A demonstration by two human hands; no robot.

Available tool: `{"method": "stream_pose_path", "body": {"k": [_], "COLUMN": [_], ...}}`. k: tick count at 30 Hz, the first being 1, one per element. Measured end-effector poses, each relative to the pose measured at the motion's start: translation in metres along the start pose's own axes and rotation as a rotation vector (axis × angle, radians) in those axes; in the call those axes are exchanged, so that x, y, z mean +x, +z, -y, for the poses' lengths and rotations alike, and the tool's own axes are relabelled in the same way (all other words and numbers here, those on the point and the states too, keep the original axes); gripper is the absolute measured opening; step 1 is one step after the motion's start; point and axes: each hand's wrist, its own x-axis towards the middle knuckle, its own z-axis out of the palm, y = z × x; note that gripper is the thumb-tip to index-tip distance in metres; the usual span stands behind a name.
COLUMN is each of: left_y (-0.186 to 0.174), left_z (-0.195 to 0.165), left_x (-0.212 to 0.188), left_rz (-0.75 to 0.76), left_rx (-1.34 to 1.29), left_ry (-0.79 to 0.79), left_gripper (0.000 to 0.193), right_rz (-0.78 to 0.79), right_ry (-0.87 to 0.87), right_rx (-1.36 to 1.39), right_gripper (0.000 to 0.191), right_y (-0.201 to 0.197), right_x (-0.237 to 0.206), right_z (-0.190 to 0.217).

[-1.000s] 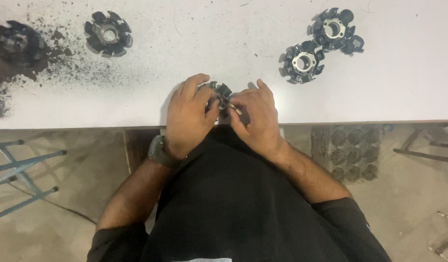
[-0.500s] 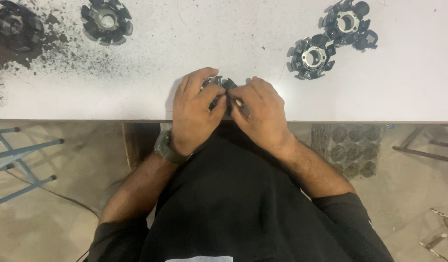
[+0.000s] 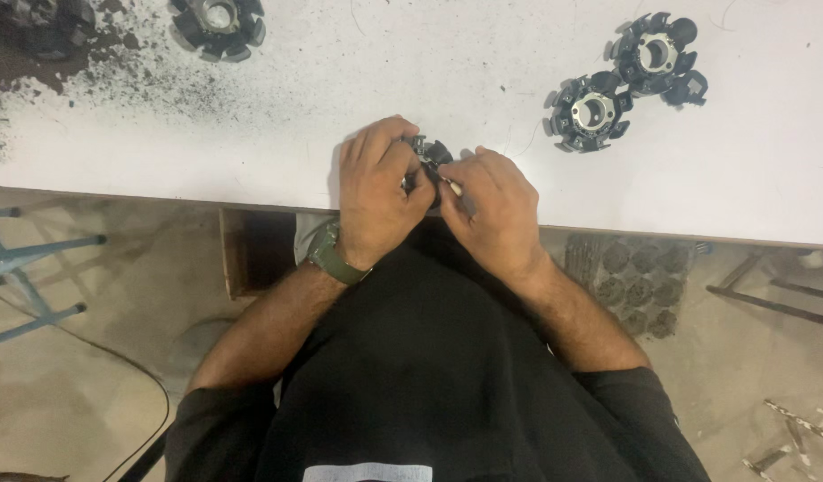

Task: The person sits at a white table and assembles black star-shaped wheel hub parts, pressing small inserts and components into each hub by hand. Completed hubs accumulate in a pile on the table as the person works through them one at a time.

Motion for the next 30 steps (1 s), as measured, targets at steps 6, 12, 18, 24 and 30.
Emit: {"method": "stream_pose_path", "body": {"k": [6, 12, 18, 24, 30], "left_y": [0.001, -0.026, -0.054, -0.036, -0.044], "left_z": [0.001, -0.013, -0.018, -0.023, -0.021], "left_x": [-0.003, 0.007, 0.02, 0.035, 0.032], "left_rz": [-0.02, -0.053, 0.208, 0.307, 0.193], "left_rx": [0.017, -0.003, 0.111, 0.295, 0.253], "left_ry": [0.014, 0.062, 0.048, 0.045, 0.154], "left_gripper": [0.015, 0.016, 0.023, 0.017, 0.021], "right_rz": [0.028, -0.042, -0.142, -0.106, -0.072], "right_ry": [-0.001, -0.031, 0.025, 0.074, 0.065], "right_rx": [-0.118, -0.048, 0.04, 0.049, 0.061], "right_gripper": [0.025, 0.024, 0.023, 0.025, 0.025], "right_y": [0.002, -0.004, -0.001, 0.006, 0.0], "right_x": [0.001, -0.001, -0.007, -0.004, -0.005], "right_z": [0.006, 0.01, 0.004, 0.002, -0.003]}}
